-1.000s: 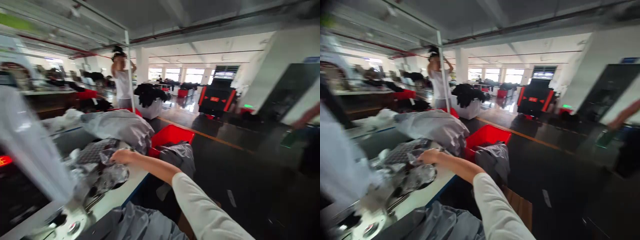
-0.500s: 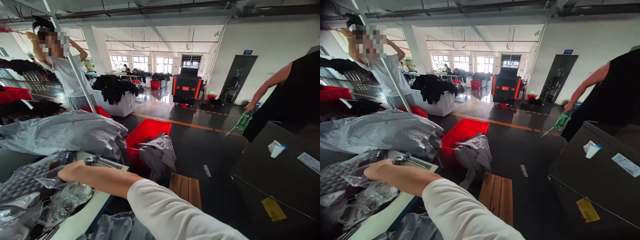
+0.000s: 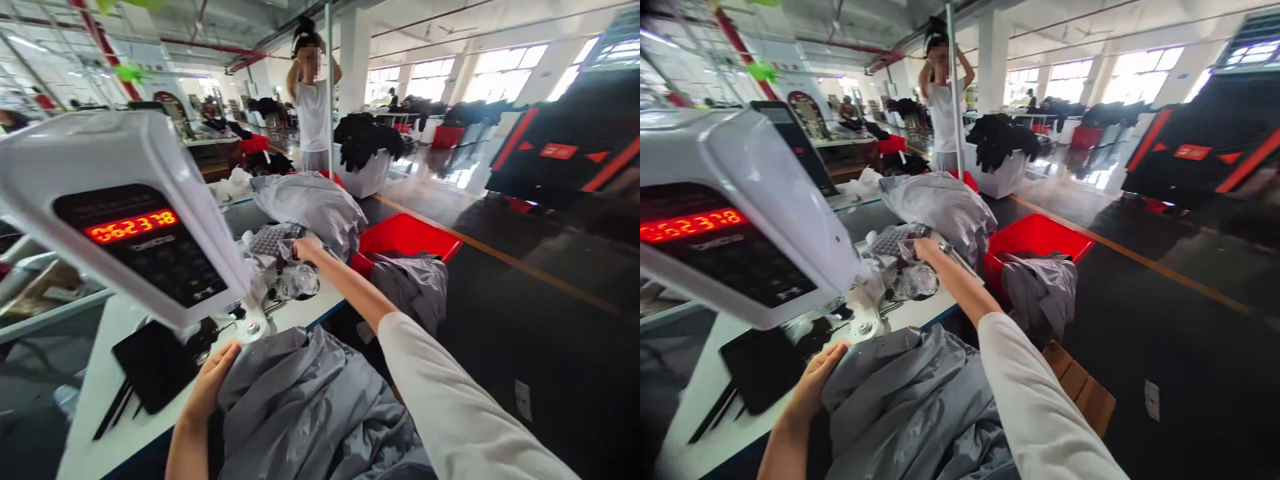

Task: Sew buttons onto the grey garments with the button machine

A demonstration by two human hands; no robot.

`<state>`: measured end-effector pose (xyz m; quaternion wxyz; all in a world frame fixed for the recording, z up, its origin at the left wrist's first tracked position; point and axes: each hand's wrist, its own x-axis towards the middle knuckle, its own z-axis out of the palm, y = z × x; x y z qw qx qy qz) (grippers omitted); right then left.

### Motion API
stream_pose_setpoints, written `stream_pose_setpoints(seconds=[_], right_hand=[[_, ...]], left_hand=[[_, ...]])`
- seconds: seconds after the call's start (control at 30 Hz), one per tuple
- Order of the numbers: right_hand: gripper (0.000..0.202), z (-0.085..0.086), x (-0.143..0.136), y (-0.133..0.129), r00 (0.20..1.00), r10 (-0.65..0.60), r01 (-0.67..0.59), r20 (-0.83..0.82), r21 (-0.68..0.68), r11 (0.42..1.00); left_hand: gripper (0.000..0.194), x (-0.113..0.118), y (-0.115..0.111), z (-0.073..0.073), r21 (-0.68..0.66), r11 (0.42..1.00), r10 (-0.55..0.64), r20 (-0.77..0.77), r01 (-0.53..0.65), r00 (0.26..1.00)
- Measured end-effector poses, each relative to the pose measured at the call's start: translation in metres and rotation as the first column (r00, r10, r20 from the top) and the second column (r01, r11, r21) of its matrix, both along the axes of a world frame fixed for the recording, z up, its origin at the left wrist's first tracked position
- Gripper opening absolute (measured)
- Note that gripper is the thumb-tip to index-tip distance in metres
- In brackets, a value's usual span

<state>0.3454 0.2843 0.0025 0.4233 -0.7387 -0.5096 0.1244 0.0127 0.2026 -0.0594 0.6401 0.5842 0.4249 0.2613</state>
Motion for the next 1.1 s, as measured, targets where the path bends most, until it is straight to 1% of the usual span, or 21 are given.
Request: stream_pose_setpoints(seconds=[0.07, 0.13, 0.2, 0.23, 0.3, 0.37, 0.47, 0.57, 0.67, 0.73, 0.83, 1.0, 1.1], right_hand=[[0.041, -0.002, 0.007, 0.003, 0.998, 0.05, -0.049, 0.024, -0.062, 0.997], [0.029, -0.002, 0.013, 0.003, 0.994, 0.097, -0.093, 0.053, -0.079, 0.993], [0.013, -0.001, 0.016, 0.002, 0.988, 0.139, -0.135, 0.074, -0.053, 0.989], [0.012, -0.001, 0.016, -0.001, 0.984, 0.159, -0.157, 0.083, -0.035, 0.987], [0.017, -0.002, 0.011, -0.009, 0.974, 0.21, -0.213, 0.08, 0.03, 0.977], [0.02, -0.007, -0.003, -0.024, 0.962, 0.272, -0.273, 0.03, 0.131, 0.953], [0.023, -0.018, -0.036, -0.059, 0.927, 0.36, -0.326, -0.1, 0.255, 0.91], [0.021, -0.027, -0.074, -0.093, 0.88, 0.448, -0.396, -0.159, 0.276, 0.876], [0.02, -0.03, -0.106, -0.112, 0.821, 0.552, -0.506, -0.145, 0.265, 0.821], [0.021, -0.03, -0.121, -0.113, 0.794, 0.592, -0.552, -0.137, 0.245, 0.797], [0.019, -0.033, -0.131, -0.107, 0.79, 0.603, -0.573, -0.115, 0.215, 0.791], [0.019, -0.042, -0.135, -0.098, 0.77, 0.621, -0.596, -0.142, 0.184, 0.781], [0.02, -0.044, -0.135, -0.096, 0.765, 0.62, -0.6, -0.177, 0.154, 0.785]], left_hand=[[0.055, -0.001, -0.001, -0.002, -0.047, 0.999, -0.013, 0.075, 0.016, 0.997], [0.053, 0.002, 0.0, -0.004, -0.085, 0.996, -0.025, 0.109, 0.034, 0.994], [0.053, 0.004, 0.001, -0.006, -0.109, 0.993, -0.034, 0.134, 0.049, 0.99], [0.052, 0.004, 0.001, -0.007, -0.111, 0.992, -0.037, 0.146, 0.054, 0.989], [0.051, 0.003, 0.001, -0.007, -0.099, 0.993, -0.048, 0.164, 0.065, 0.985], [0.049, 0.002, 0.0, -0.007, -0.076, 0.994, -0.063, 0.175, 0.077, 0.983], [0.047, 0.003, 0.001, -0.006, -0.06, 0.994, -0.079, 0.189, 0.092, 0.979], [0.046, 0.004, 0.002, -0.007, -0.065, 0.993, -0.081, 0.202, 0.096, 0.976], [0.046, 0.004, 0.002, -0.007, -0.054, 0.994, -0.084, 0.212, 0.097, 0.974], [0.046, 0.004, 0.002, -0.007, -0.044, 0.994, -0.087, 0.221, 0.099, 0.971], [0.047, 0.004, 0.002, -0.007, -0.03, 0.996, -0.079, 0.229, 0.088, 0.97], [0.048, 0.007, 0.001, -0.005, -0.033, 0.997, -0.053, 0.234, 0.063, 0.971], [0.049, 0.009, 0.001, -0.004, -0.024, 0.998, -0.051, 0.235, 0.058, 0.971]])
